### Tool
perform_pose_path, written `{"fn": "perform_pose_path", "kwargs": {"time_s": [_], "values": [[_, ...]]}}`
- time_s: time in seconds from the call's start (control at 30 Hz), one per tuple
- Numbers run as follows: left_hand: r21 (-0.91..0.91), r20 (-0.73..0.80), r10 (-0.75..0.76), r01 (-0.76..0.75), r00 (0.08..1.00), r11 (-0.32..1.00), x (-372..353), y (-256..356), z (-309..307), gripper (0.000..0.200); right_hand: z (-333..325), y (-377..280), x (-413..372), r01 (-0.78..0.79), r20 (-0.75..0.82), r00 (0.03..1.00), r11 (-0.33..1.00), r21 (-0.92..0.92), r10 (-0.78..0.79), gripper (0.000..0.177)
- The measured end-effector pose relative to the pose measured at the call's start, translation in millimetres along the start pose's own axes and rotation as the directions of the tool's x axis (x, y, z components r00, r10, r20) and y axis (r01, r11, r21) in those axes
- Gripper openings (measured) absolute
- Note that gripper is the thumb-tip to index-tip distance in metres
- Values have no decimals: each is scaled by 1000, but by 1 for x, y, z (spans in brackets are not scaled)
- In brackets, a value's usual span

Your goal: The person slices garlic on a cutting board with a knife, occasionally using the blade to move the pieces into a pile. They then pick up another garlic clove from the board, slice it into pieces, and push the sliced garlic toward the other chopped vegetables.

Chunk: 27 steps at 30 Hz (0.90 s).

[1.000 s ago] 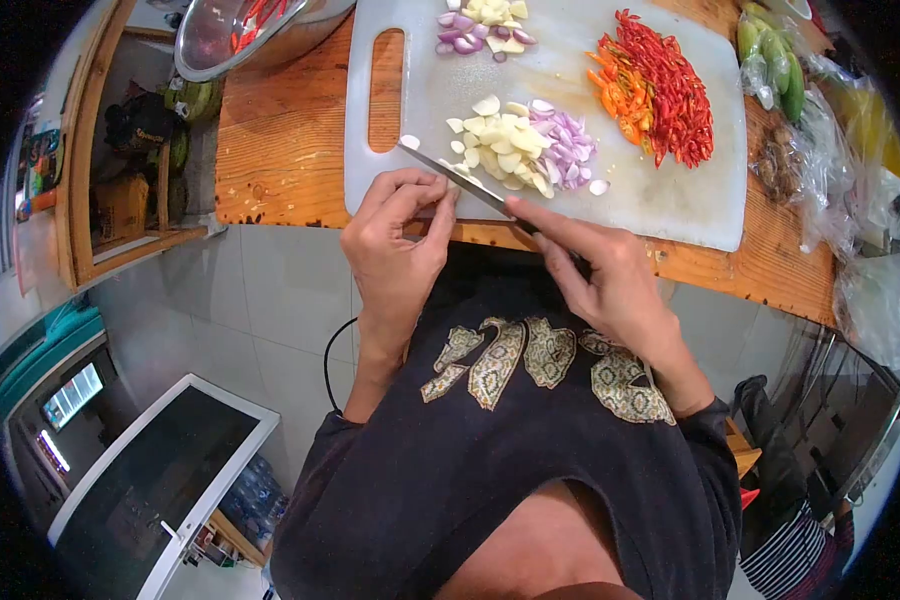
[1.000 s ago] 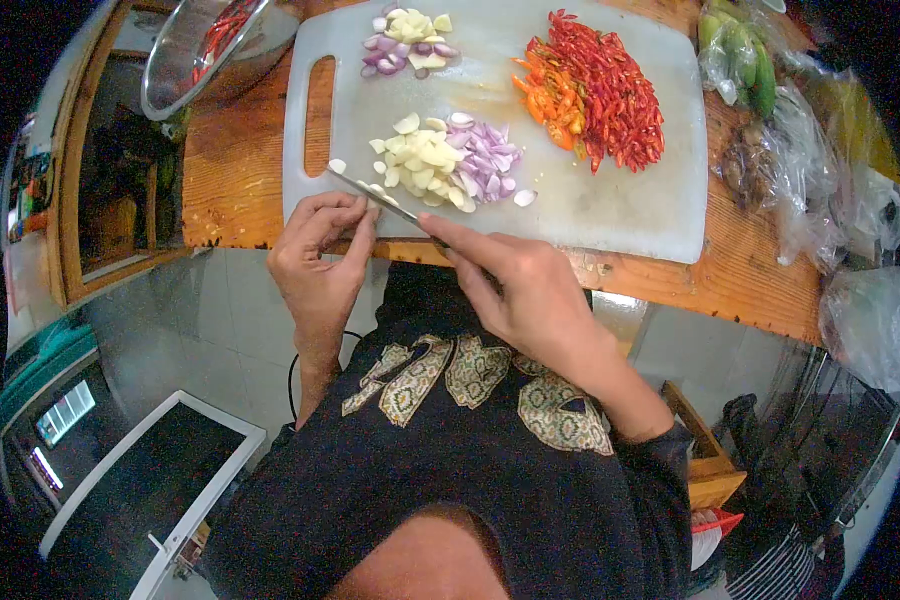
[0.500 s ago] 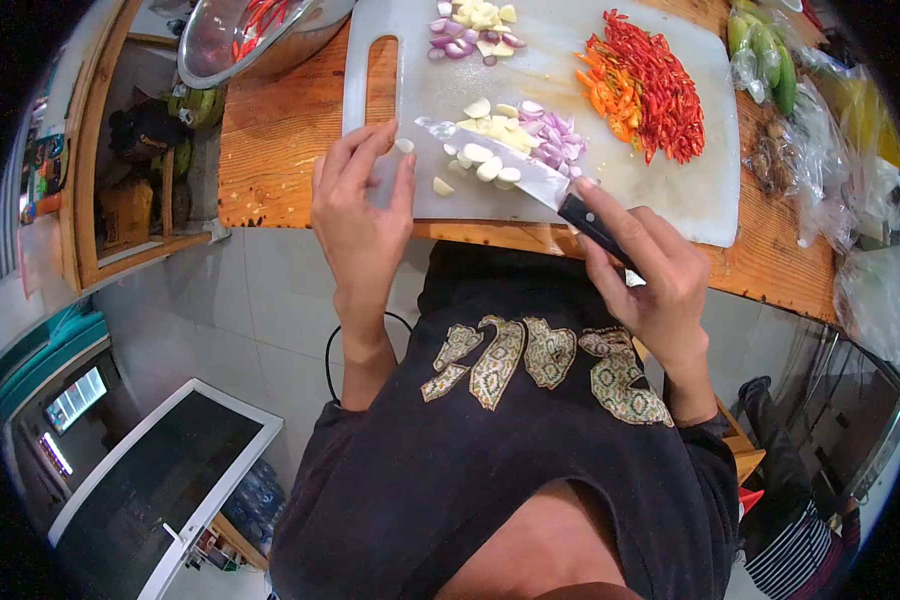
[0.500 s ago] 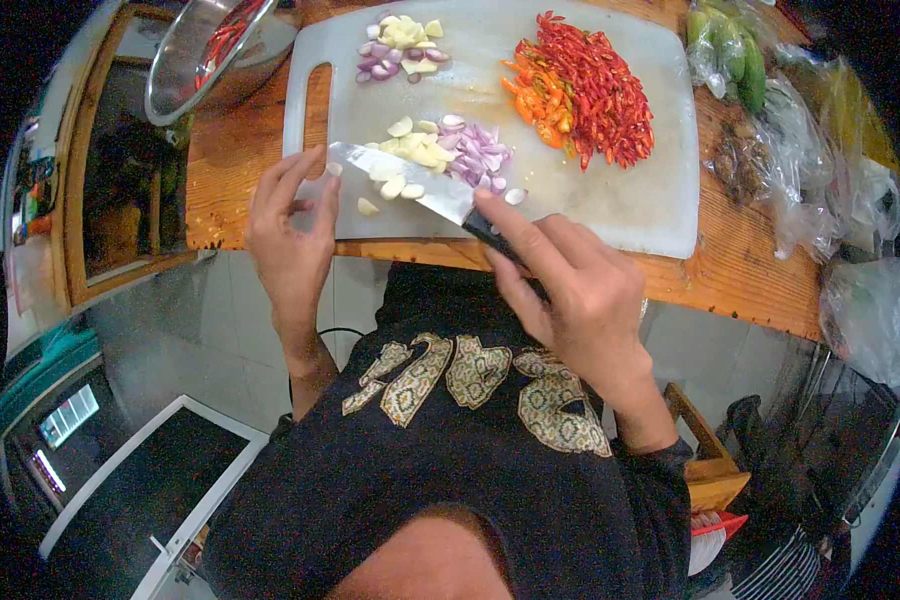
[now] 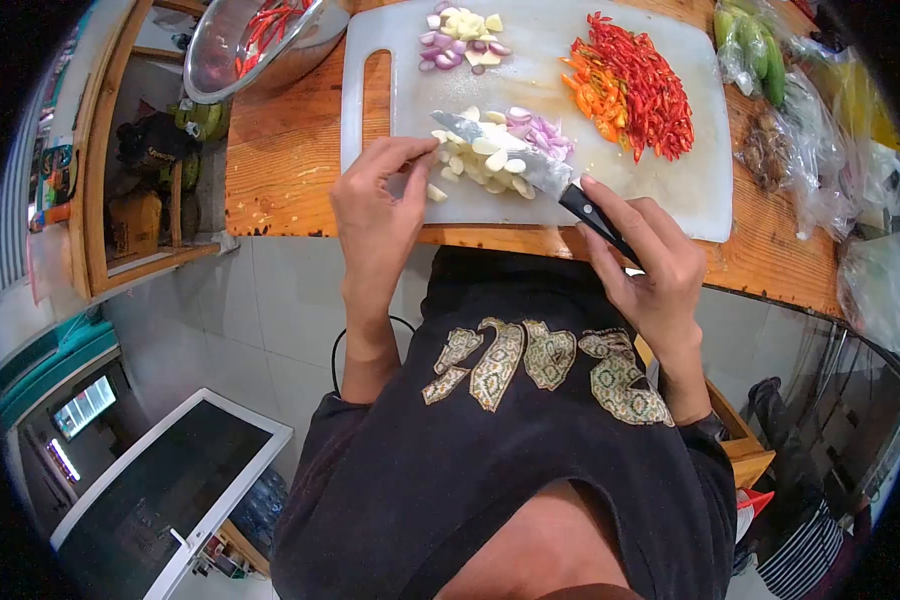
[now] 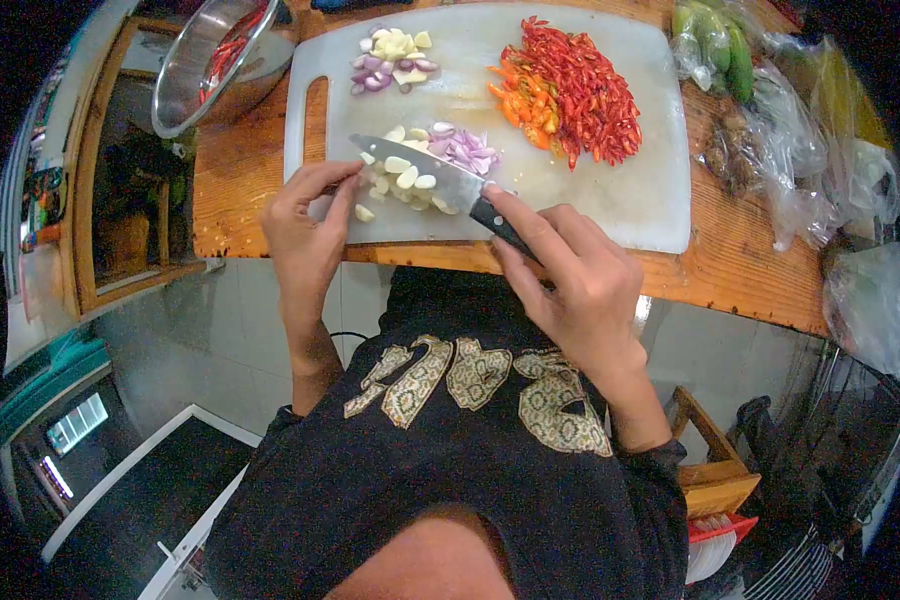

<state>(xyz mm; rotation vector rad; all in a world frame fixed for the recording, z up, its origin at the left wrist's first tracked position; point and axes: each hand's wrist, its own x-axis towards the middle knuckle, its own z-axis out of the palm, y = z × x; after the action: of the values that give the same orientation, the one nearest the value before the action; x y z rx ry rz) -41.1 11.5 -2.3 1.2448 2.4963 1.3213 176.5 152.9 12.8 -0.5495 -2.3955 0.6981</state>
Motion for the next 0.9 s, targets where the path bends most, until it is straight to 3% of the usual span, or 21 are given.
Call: {"fn": "perform_pose_path", "kwargs": {"time_s": [0.17, 0.27, 0.37, 0.77, 0.9], "values": [[-121, -101, -7, -5, 995, 993, 2, 16, 9, 22, 0, 1, 0, -10, -28, 1000, 1000, -12, 10, 47], [47, -54, 282, -280, 958, 959, 4, 40, 6, 25, 0, 1, 0, -11, -35, 999, 1000, -16, 11, 46], [88, 47, 408, -411, 912, 907, 4, 35, 14, 30, 1, -1, 1, 7, -34, 999, 1000, -27, -8, 45], [138, 28, 354, -354, 935, 925, 1, 10, 11, 20, -29, 1, -9, -62, -41, 997, 998, -29, 60, 46], [60, -64, 200, -196, 978, 979, 4, 5, 3, 23, -34, 7, -13, -81, -36, 996, 996, -32, 80, 43]]}}
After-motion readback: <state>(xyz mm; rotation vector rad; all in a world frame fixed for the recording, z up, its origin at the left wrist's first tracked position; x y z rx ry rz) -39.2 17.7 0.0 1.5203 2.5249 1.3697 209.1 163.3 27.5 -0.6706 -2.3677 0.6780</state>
